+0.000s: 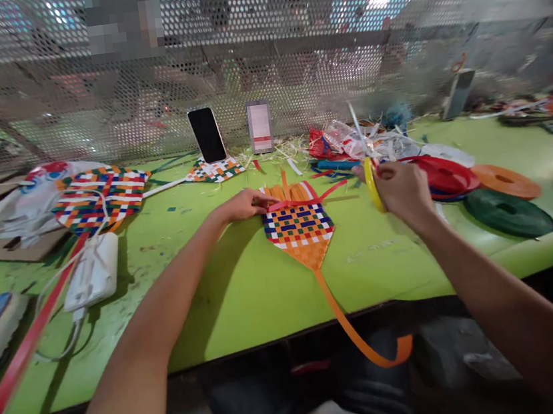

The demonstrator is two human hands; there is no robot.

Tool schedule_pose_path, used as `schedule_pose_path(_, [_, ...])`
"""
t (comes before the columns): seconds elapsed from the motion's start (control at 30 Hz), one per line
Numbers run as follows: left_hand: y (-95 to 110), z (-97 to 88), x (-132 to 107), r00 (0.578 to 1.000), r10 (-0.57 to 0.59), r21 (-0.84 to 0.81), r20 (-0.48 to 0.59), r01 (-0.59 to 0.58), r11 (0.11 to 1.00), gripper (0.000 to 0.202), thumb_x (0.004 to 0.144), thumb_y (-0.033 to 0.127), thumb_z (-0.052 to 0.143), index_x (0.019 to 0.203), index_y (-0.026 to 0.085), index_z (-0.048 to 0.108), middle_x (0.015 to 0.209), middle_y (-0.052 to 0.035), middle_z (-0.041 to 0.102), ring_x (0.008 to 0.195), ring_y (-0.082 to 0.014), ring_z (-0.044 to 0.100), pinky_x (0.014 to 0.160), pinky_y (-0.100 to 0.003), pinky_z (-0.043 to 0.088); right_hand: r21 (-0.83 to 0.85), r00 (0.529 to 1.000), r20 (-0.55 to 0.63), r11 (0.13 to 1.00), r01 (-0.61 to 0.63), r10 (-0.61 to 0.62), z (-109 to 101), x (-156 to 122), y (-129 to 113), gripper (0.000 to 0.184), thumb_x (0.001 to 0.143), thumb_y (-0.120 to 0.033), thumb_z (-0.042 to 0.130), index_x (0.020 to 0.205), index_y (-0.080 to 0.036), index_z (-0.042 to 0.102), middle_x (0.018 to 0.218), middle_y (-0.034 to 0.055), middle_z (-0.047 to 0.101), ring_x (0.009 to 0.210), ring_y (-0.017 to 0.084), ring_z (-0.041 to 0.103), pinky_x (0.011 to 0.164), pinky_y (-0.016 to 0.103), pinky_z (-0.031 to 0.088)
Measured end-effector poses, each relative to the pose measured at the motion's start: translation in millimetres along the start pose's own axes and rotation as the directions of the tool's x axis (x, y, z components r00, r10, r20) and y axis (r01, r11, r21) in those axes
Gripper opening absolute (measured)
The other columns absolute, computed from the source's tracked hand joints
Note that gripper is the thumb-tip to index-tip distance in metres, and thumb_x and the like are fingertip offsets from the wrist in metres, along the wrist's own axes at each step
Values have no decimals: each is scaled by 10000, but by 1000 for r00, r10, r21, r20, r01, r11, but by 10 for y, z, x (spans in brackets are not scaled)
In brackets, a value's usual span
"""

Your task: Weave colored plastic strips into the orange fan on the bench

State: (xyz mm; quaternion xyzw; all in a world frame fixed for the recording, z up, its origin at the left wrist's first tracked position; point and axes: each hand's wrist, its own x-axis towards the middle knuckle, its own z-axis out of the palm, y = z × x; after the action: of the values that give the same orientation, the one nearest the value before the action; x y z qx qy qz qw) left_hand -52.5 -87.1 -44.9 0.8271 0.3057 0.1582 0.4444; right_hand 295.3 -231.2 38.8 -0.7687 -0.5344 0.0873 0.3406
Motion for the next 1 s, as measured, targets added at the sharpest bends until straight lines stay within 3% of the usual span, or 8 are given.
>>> schedule_pose_path(0.07, [20,-9,-6,1000,-18,11,1,18,1000,500,846,146,737,1343,155,788,1151,-102,824,974,-190,726,937,-317,563,-247,983,-182,966,-70,25,-62,318,219,489,897,-680,702,791,-202,684,827,163,728,892,326,695,769,403,496])
schedule_pose_path(0.23, [70,-33,-10,999,-50,55,-12,51,997,404,833,219,769,1226,147,826,1098,-99,827,963,-212,731,929,-332,559,-372,992,-32,920,-124,121,6,661,617,355,894,-521,757,896,-167,777,931,198,753,954,362,695,819,432,494])
schedule_pose_path(0.33, [81,-40,-15,999,-50,82,-10,51,995,393,827,247,766,1203,156,829,1042,-85,822,937,-209,723,898,-313,553,-350,988,-84,932,90,-127,108,592,523,266,956,-304,688,1111,-120,800,1173,230,734,1109,356,670,916,431,501])
schedule_pose_path(0.4, [79,-42,-22,999,-49,92,-16,51,994,390,817,256,763,1191,164,830,1050,-78,818,938,-206,719,883,-301,552,-267,912,-151,904,334,-381,217,502,336,287,1019,-261,587,1157,-138,806,1270,216,704,1194,338,633,1017,450,477])
schedule_pose_path(0.47, [74,-43,-31,998,-54,86,-20,55,995,387,815,277,769,1179,160,828,1046,-79,814,931,-206,715,875,-301,556,-116,813,24,807,580,-581,369,424,131,258,1030,-291,606,1099,-190,834,1236,163,720,1181,312,629,1050,446,460])
schedule_pose_path(0.6, [66,-39,-59,996,-78,62,-46,81,995,367,817,322,797,1137,145,825,1010,-89,809,912,-211,712,876,-326,565,-26,671,388,721,693,-631,713,356,-83,165,972,-291,716,1011,-207,853,1252,134,729,1256,343,568,1069,480,381])
schedule_pose_path(0.9, [75,-60,-91,994,-87,23,-62,89,996,301,796,361,843,1020,163,811,999,-72,801,901,-193,693,849,-303,541,-3,648,443,722,692,-620,939,328,14,142,964,-164,620,947,-187,759,1118,147,732,1185,338,574,1068,498,365])
schedule_pose_path(1.0, [120,-73,-137,996,-91,11,-20,92,996,293,810,397,834,985,167,783,904,-34,758,806,-153,641,776,-266,507,-48,798,116,800,599,-591,779,496,76,217,1016,-183,516,1016,-210,731,1200,160,699,1228,361,555,1102,561,360])
